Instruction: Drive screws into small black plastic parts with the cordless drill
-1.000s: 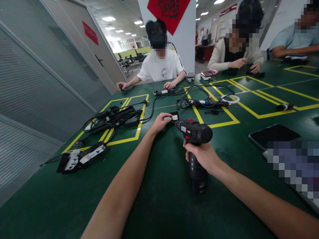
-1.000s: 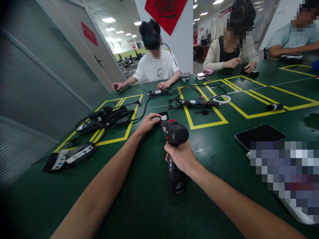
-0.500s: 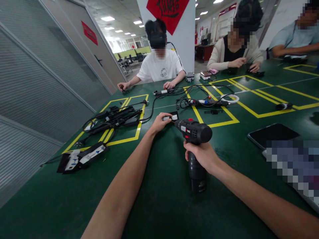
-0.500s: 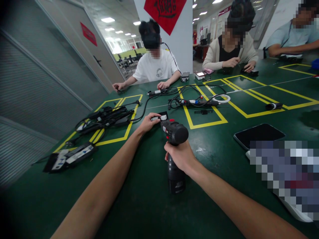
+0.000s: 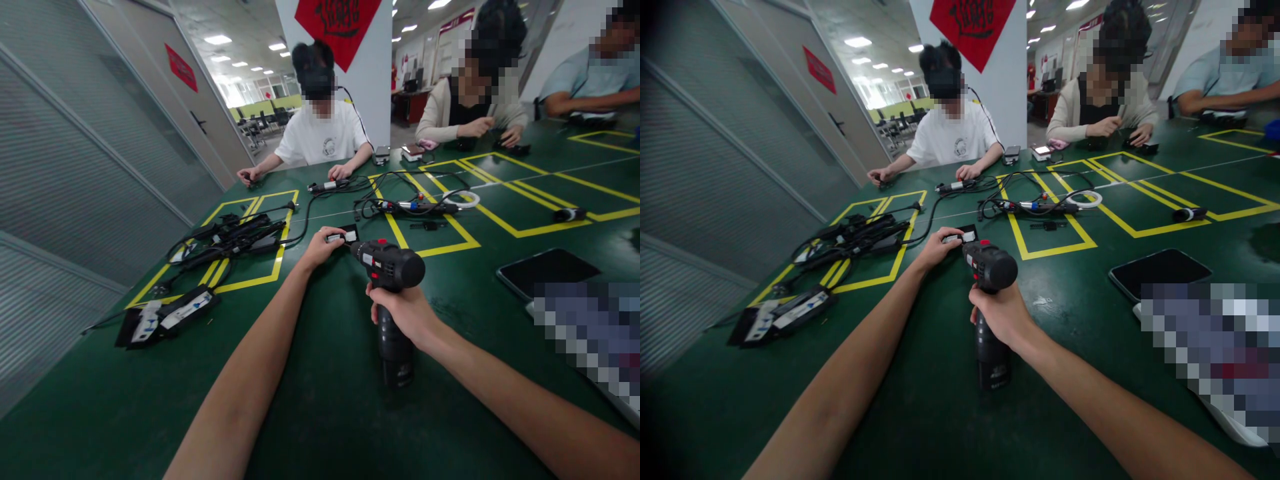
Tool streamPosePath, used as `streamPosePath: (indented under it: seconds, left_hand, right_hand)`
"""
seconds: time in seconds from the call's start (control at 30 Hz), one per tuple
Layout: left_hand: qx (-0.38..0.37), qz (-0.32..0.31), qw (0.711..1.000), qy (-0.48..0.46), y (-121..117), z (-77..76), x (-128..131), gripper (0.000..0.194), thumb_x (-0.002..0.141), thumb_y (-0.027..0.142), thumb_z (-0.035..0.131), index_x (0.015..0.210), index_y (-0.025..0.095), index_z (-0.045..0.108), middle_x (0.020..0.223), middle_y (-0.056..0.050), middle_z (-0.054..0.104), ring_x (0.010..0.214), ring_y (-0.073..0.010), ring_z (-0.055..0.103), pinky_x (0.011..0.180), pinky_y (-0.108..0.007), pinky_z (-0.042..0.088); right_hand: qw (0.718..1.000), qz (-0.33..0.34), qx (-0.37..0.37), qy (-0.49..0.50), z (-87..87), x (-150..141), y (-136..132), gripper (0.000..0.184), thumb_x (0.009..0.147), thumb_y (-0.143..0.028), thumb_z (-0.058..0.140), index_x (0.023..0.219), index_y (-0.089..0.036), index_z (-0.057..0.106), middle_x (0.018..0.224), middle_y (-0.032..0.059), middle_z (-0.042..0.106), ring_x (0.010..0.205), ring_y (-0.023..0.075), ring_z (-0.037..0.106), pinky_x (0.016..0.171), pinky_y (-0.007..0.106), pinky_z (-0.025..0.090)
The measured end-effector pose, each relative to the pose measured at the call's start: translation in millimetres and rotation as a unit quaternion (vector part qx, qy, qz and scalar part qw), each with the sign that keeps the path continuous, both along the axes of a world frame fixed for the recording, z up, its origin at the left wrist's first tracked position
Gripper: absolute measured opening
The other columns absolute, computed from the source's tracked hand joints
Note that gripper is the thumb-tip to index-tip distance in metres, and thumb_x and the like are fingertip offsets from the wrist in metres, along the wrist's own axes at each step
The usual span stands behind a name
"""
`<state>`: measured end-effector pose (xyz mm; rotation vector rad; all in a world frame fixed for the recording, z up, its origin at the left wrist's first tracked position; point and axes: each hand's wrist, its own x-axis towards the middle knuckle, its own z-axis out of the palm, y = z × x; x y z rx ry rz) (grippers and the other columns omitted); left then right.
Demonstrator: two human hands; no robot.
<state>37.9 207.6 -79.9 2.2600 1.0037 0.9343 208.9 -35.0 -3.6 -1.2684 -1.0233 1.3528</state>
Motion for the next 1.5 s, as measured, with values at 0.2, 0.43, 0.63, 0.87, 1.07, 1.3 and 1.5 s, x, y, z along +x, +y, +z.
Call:
streamPosePath:
  seconds: [0.2, 0.43, 0.63, 0.87, 1.07, 1.3, 1.5]
  left_hand:
    - [0.009, 0.000, 1.000, 0.010, 0.3, 0.6, 0.1, 0.033, 0.080, 0.038, 0.059, 0.107, 0.022, 0.066, 0.112, -0.005, 0.064, 0.110, -0.0211, 0.056, 0.101, -0.037, 0.041]
    - [0.004, 0.009, 1.000, 0.014, -1.3, 1.8, 1.4, 0.031, 0.079, 0.036, 0.058, 0.106, 0.022, 0.067, 0.112, -0.005, 0.064, 0.109, -0.0211, 0.056, 0.101, -0.038, 0.042]
    - [0.005, 0.007, 1.000, 0.009, -1.9, 1.9, 1.8, 0.032, 0.079, 0.036, 0.059, 0.106, 0.022, 0.066, 0.111, -0.005, 0.064, 0.108, -0.0206, 0.056, 0.101, -0.037, 0.041]
    - [-0.003, 0.004, 1.000, 0.000, -6.8, 3.3, 2.8, 0.033, 0.079, 0.032, 0.058, 0.109, 0.021, 0.066, 0.113, -0.006, 0.062, 0.111, -0.0205, 0.054, 0.104, -0.038, 0.040]
    - [0.023, 0.029, 0.999, -0.009, -10.8, 1.0, 2.4, 0.041, 0.079, 0.020, 0.051, 0.119, 0.022, 0.061, 0.133, -0.007, 0.049, 0.129, -0.0228, 0.042, 0.111, -0.042, 0.033]
    - [0.177, 0.044, 0.978, 0.097, -22.8, 4.8, 1.5, 0.054, 0.071, 0.038, 0.073, 0.121, 0.023, 0.057, 0.138, -0.010, 0.044, 0.133, -0.0289, 0.037, 0.112, -0.050, 0.032]
    - [0.208, 0.031, 0.969, 0.132, -23.1, 5.1, 2.0, 0.046, 0.077, 0.031, 0.067, 0.121, 0.022, 0.055, 0.132, -0.010, 0.050, 0.127, -0.0265, 0.044, 0.110, -0.045, 0.036]
  right_hand:
    - [1.000, 0.006, -0.012, -0.017, 3.1, -0.4, -0.5, 0.009, 0.074, -0.023, 0.059, 0.078, -0.016, 0.056, 0.048, -0.0024, 0.054, 0.047, 0.0136, 0.055, 0.051, 0.026, 0.043]
    - [1.000, 0.005, -0.012, -0.015, 5.6, -0.8, -1.9, 0.009, 0.073, -0.023, 0.060, 0.078, -0.016, 0.058, 0.049, -0.0022, 0.054, 0.047, 0.0135, 0.054, 0.051, 0.027, 0.043]
    - [1.000, 0.005, -0.011, -0.008, 2.2, -1.8, -1.3, 0.011, 0.074, -0.024, 0.060, 0.081, -0.016, 0.057, 0.051, -0.0025, 0.054, 0.047, 0.0127, 0.053, 0.050, 0.026, 0.042]
    - [0.992, 0.044, 0.068, -0.092, 6.8, 6.8, -7.5, 0.031, 0.079, -0.032, 0.059, 0.105, -0.014, 0.059, 0.071, 0.0033, 0.063, 0.056, 0.0148, 0.059, 0.056, 0.029, 0.046]
    - [0.925, 0.041, 0.133, -0.355, 13.9, 1.1, -23.1, 0.088, 0.074, -0.027, 0.064, 0.149, -0.019, 0.020, 0.116, 0.0154, 0.061, 0.097, 0.0281, 0.062, 0.080, 0.040, 0.047]
    - [0.817, 0.114, 0.049, -0.563, -6.1, -21.7, -37.7, 0.091, 0.072, -0.023, 0.064, 0.151, -0.019, 0.018, 0.115, 0.0176, 0.058, 0.083, 0.0313, 0.065, 0.070, 0.042, 0.049]
    - [0.807, 0.113, 0.034, -0.578, -10.6, -30.6, -36.1, 0.093, 0.069, -0.028, 0.069, 0.150, -0.020, 0.023, 0.116, 0.0180, 0.057, 0.088, 0.0315, 0.064, 0.070, 0.039, 0.049]
